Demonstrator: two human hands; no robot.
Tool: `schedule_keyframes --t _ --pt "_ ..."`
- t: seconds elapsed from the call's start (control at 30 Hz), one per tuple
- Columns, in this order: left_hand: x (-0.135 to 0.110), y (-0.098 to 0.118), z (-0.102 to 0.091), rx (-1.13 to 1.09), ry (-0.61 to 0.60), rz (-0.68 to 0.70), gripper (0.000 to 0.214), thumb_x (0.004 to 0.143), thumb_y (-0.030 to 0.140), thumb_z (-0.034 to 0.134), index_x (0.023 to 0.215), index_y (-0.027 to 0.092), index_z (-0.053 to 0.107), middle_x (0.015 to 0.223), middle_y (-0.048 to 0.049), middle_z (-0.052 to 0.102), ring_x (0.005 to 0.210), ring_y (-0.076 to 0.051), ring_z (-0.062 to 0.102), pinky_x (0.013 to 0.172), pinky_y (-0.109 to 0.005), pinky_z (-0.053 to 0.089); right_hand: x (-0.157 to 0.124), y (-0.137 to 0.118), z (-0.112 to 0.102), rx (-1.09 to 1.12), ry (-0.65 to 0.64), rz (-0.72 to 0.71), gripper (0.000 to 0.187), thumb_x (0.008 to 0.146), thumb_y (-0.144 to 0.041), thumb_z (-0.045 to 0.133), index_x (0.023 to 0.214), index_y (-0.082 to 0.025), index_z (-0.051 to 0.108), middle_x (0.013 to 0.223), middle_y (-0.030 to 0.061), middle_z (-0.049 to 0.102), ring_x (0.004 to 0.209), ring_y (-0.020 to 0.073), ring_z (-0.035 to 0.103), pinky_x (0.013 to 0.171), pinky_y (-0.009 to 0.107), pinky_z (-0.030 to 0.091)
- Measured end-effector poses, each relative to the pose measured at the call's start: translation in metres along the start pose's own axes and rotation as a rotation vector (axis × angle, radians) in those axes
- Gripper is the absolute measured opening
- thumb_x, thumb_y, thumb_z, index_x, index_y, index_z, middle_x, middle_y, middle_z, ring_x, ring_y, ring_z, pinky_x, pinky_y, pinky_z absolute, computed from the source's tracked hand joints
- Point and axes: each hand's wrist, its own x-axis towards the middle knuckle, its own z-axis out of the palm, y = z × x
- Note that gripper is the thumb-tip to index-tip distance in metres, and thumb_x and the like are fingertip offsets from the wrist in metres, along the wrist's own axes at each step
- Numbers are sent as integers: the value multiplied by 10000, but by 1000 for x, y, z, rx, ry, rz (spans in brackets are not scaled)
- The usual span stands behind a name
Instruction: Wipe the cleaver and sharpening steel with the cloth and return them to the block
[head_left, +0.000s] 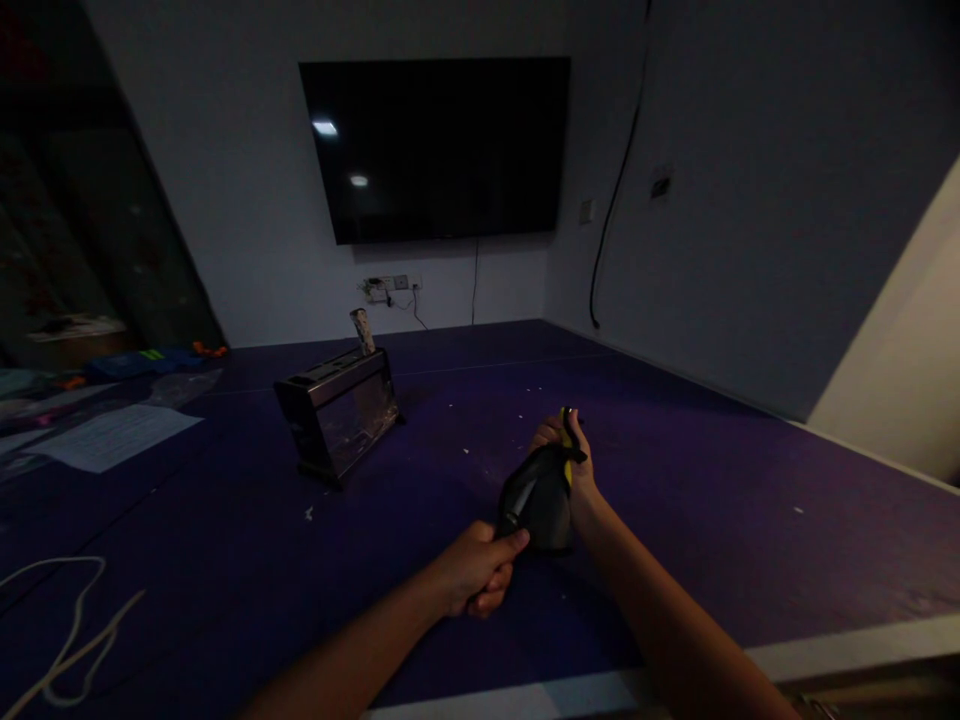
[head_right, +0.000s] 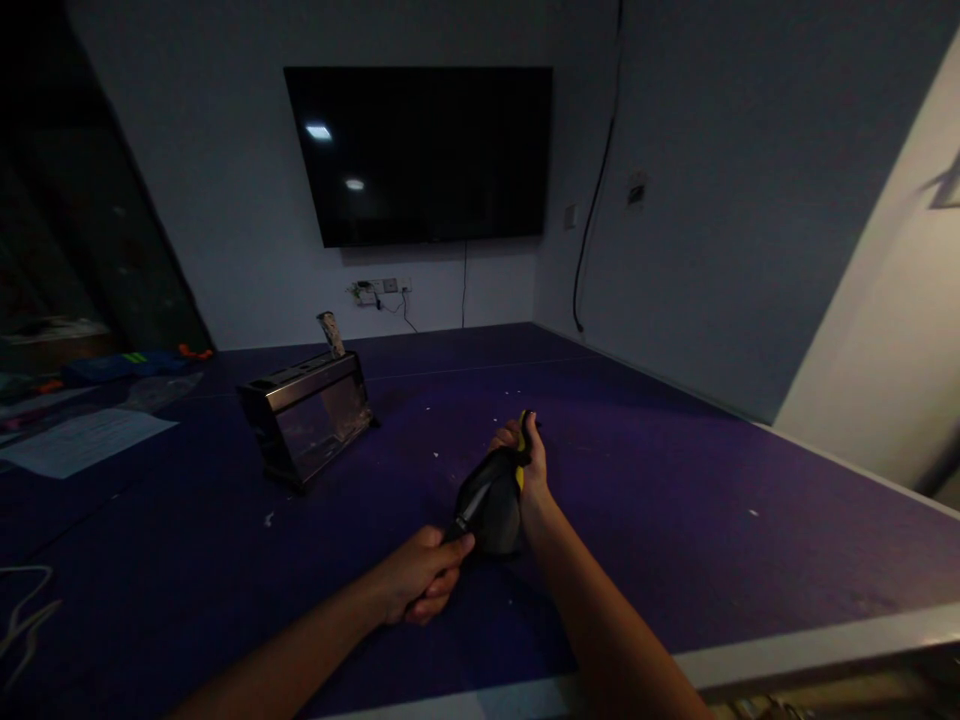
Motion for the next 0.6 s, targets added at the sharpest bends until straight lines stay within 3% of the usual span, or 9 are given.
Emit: schedule_keyframes --t 0.33,0.6 --pt "-2 -2 -2 204 8 12 532 676 703 504 583 210 326 329 105 297 228 -52 274 287 -193 156 2 -24 -18 79 -85 -51 249 786 -322 583 644 -233 398 467 -89 327 369 62 307 370 161 320" --pt "4 0 -9 148 86 76 550 631 737 504 649 204 367 355 112 317 227 -60 295 277 -196 159 -3 20 1 110 -234 233 362 823 -385 538 596 -218 311 471 -87 216 381 69 214 382 170 274"
